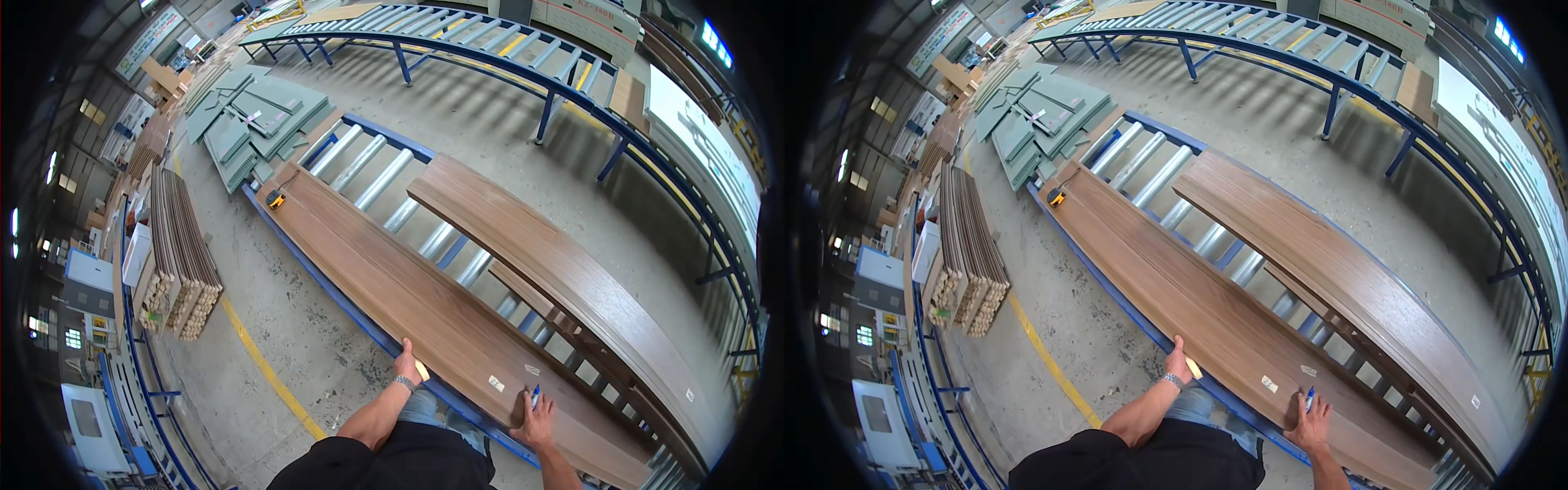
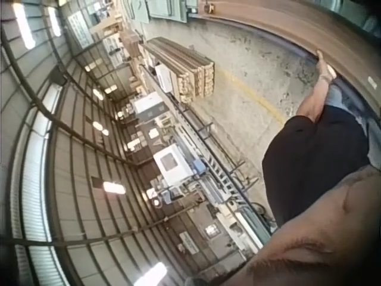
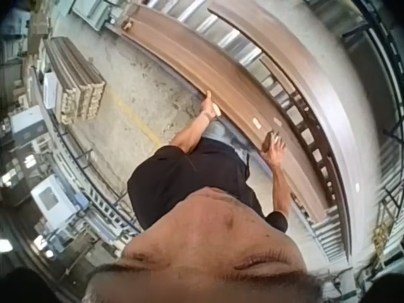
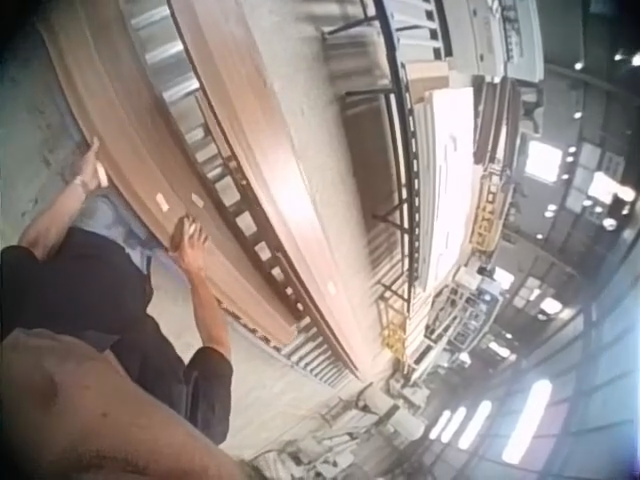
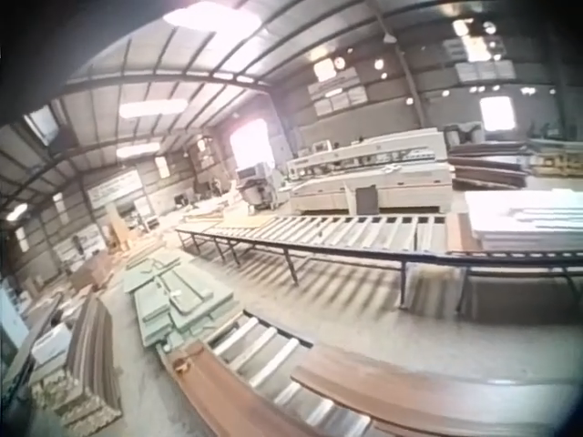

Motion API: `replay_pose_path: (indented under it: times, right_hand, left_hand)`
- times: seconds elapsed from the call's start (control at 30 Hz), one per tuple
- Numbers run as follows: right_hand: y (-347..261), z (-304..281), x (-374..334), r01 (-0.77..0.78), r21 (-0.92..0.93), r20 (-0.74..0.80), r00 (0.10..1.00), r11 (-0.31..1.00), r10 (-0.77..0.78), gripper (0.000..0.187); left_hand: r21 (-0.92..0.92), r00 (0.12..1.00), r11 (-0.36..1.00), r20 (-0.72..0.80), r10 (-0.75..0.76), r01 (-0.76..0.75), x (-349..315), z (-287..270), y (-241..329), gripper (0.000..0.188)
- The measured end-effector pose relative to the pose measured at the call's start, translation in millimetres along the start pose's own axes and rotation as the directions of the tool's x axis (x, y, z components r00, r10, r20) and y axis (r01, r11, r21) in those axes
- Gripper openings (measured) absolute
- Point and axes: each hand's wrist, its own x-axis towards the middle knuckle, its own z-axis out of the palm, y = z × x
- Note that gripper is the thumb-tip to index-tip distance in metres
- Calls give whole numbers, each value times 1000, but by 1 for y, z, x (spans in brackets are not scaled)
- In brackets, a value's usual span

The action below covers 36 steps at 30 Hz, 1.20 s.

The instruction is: Measure and mark dimensions on wooden planks using a tape measure and marker.

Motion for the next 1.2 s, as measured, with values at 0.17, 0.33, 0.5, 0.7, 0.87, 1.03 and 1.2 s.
replay_pose_path:
  times: [0.17, 0.33, 0.5, 0.7, 0.87, 1.03, 1.2]
  right_hand:
    - [15, -24, 13, -44, 23, -55, 997, 999, 45, 121]
    - [32, -21, 22, -47, 35, -13, 999, 998, 47, 123]
    - [39, -31, 35, -42, 85, 30, 999, 996, 40, 126]
    - [34, 9, 25, 7, 41, -281, 960, 999, 5, 98]
    - [-18, 14, -22, -234, 251, -335, 890, 939, 311, 100]
    - [43, 27, -73, -474, 122, -223, 843, 872, 489, 86]
    - [39, 34, -78, -737, 189, -319, 579, 649, 750, 80]
  left_hand:
    - [-108, 997, 994, 76, -7, 15, -5, 35, 10, 64]
    - [5, 1000, 1000, -7, 8, -8, -9, 56, 16, 58]
    - [207, 998, 976, -6, 68, -66, -27, 88, 37, 50]
    - [763, 905, 498, 406, 128, -413, -67, 61, 69, 42]
    - [785, 946, 540, 317, 72, -304, -54, -36, 68, 32]
    - [912, 940, 228, 337, 60, -342, -70, -74, 30, 44]
    - [898, 918, 195, 375, 131, -395, -120, -106, 20, 43]
